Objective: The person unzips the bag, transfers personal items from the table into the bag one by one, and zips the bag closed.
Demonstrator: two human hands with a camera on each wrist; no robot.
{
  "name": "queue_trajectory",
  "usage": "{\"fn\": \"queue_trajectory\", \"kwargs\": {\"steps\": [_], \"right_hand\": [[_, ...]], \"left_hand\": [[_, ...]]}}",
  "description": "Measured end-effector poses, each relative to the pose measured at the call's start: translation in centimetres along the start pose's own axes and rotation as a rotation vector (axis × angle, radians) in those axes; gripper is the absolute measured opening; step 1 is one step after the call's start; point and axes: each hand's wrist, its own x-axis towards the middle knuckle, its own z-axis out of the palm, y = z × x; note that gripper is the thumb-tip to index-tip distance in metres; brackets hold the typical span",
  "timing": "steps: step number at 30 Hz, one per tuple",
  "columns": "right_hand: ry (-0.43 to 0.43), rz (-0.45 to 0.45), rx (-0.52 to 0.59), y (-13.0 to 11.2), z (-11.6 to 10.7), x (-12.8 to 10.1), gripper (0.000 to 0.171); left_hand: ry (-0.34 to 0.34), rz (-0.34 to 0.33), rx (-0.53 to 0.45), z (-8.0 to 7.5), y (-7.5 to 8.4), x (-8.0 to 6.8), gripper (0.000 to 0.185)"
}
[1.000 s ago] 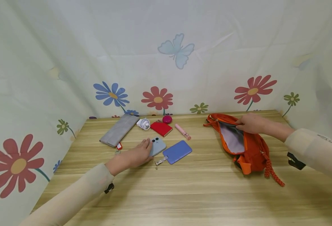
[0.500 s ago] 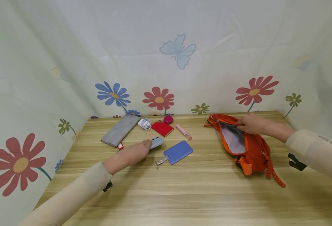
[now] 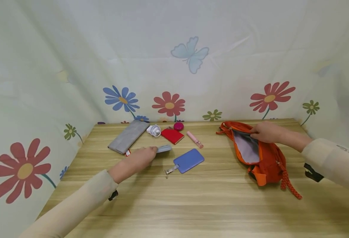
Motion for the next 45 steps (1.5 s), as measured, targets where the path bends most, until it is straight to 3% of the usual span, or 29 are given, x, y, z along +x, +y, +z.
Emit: {"fn": "queue_trajectory", "kwargs": {"steps": [4, 9, 12, 21, 27, 35, 45], "right_hand": [[-0.006, 0.0, 0.009, -0.1, 0.1, 0.1, 0.024], [0.007, -0.033, 0.0, -0.1, 0.0, 0.1, 0.021], [0.01, -0.038, 0.001, -0.2, -0.1, 0.0, 0.024], [-0.001, -0.018, 0.013, -0.4, -0.2, 0.0, 0.021], [-0.004, -0.003, 0.0, -0.3, -0.2, 0.1, 0.022], [-0.006, -0.004, -0.003, -0.1, -0.2, 0.1, 0.021], [-0.01, -0.001, 0.017, 0.0, -0.1, -0.1, 0.029]], "left_hand": [[0.024, 0.01, 0.019, -0.2, -0.1, -0.2, 0.006], [0.136, 0.081, 0.087, -0.7, -0.1, -0.3, 0.007], [0.204, 0.124, 0.111, -1.0, 0.0, 0.0, 0.009], [0.32, 0.254, 0.186, -1.6, 1.4, 1.4, 0.017], [0.341, 0.31, 0.205, -2.2, 2.9, 2.6, 0.029], [0.408, 0.379, 0.221, -2.6, 4.8, 4.5, 0.025], [0.437, 0.44, 0.26, -3.8, 7.7, 6.5, 0.029]]}}
